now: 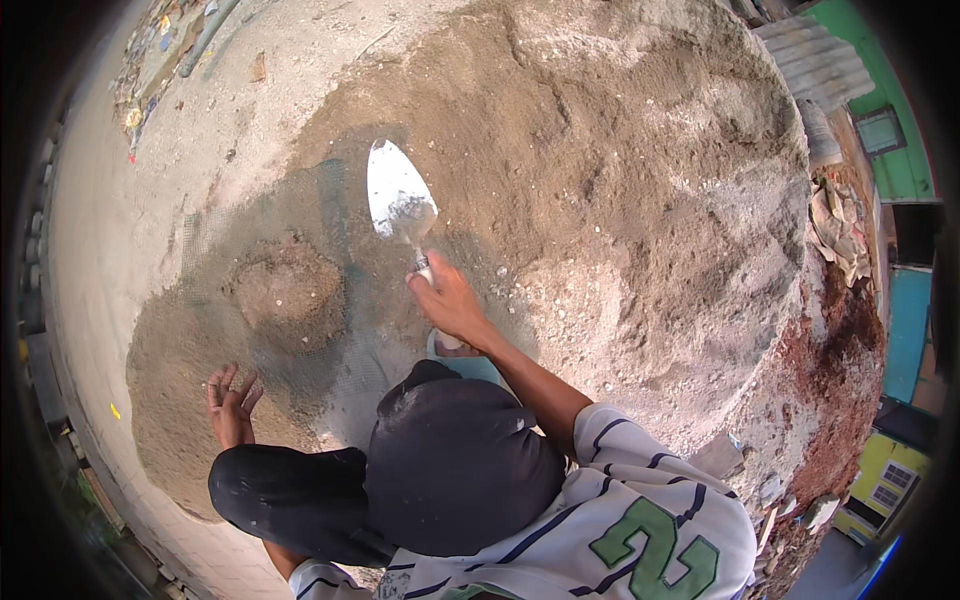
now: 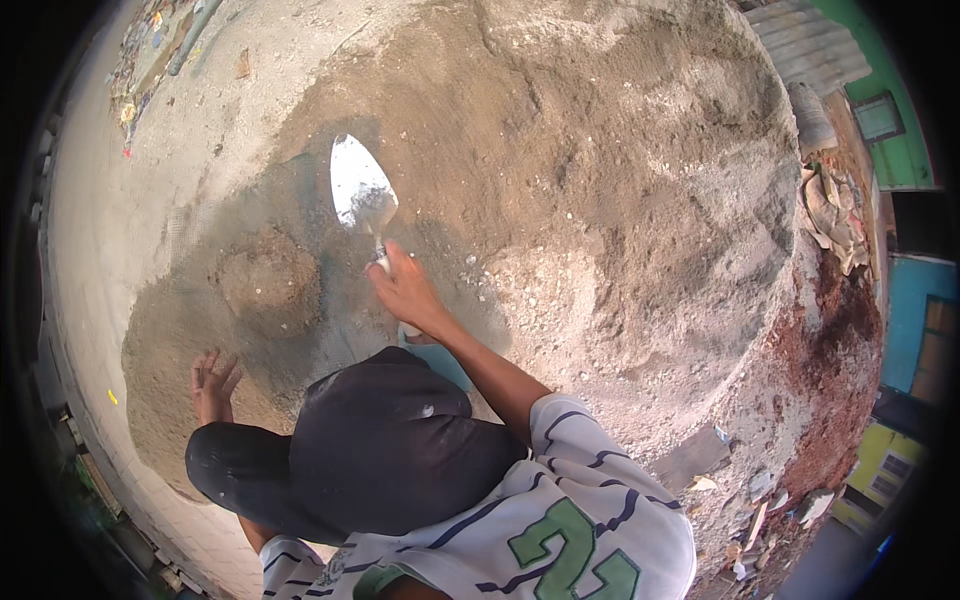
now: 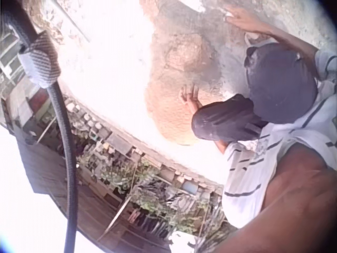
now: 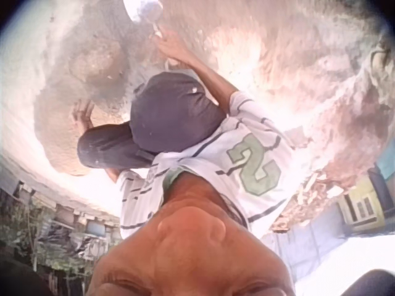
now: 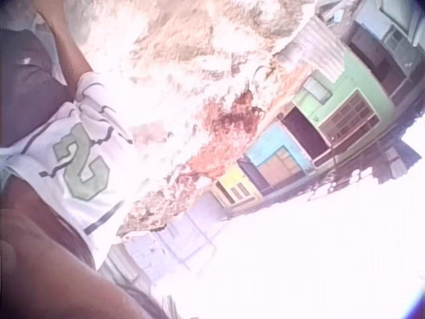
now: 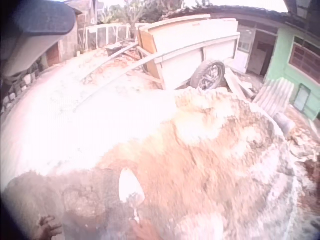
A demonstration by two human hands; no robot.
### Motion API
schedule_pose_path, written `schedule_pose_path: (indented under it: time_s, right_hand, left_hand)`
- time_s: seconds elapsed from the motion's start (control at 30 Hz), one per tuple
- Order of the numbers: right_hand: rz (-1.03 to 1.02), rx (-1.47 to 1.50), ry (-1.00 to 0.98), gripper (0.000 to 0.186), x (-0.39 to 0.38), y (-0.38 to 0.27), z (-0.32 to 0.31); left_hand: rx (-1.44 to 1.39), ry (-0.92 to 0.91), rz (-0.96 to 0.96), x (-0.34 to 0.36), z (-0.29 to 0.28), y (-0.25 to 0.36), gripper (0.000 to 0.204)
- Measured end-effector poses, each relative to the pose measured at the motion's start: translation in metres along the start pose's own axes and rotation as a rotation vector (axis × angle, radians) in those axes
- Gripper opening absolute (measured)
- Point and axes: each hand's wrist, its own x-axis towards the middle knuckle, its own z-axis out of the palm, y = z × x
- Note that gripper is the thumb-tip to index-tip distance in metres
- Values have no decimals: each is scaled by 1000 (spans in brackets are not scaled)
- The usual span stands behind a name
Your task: The person scoops a pile of sand and gravel with a trowel and pours it into a mesh sieve held in both hands. They shake the sieve to separate the fine sand from the larger stones, then dump the remaining stones onto the ground and repeat the process.
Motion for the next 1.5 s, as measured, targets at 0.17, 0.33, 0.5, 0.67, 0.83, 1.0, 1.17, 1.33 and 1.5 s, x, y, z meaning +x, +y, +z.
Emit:
schedule_pose_path:
  time_s: [0.17,0.33,0.5,0.67,0.83,1.0,1.17,1.33,1.5]
  right_hand:
    - [581,372,-333,21,-90,42,-94]
    - [637,213,-122,24,-132,112,-155]
    - [552,76,36,33,-114,131,-141]
    - [468,-182,82,35,-115,115,-120]
    - [355,-322,-59,32,-90,58,-87]
    - [-90,-336,-272,32,-51,-28,-12]
    - [-143,-322,-285,31,-24,-58,40]
    - [137,103,-66,29,-65,16,-31]
    - [689,383,-80,27,-158,110,-128]
  left_hand:
    - [-18,24,5,-4,1,3,50]
    - [13,10,5,-7,16,9,51]
    - [-48,-1,25,-11,8,7,47]
    - [-88,-6,8,-12,3,3,45]
    - [-102,18,21,-16,-5,-5,45]
    - [-80,0,24,-14,4,9,46]
    - [-79,-13,7,-8,-7,5,48]
    - [-118,10,-20,-1,-4,0,48]
    - [-111,5,-39,9,-36,-25,55]
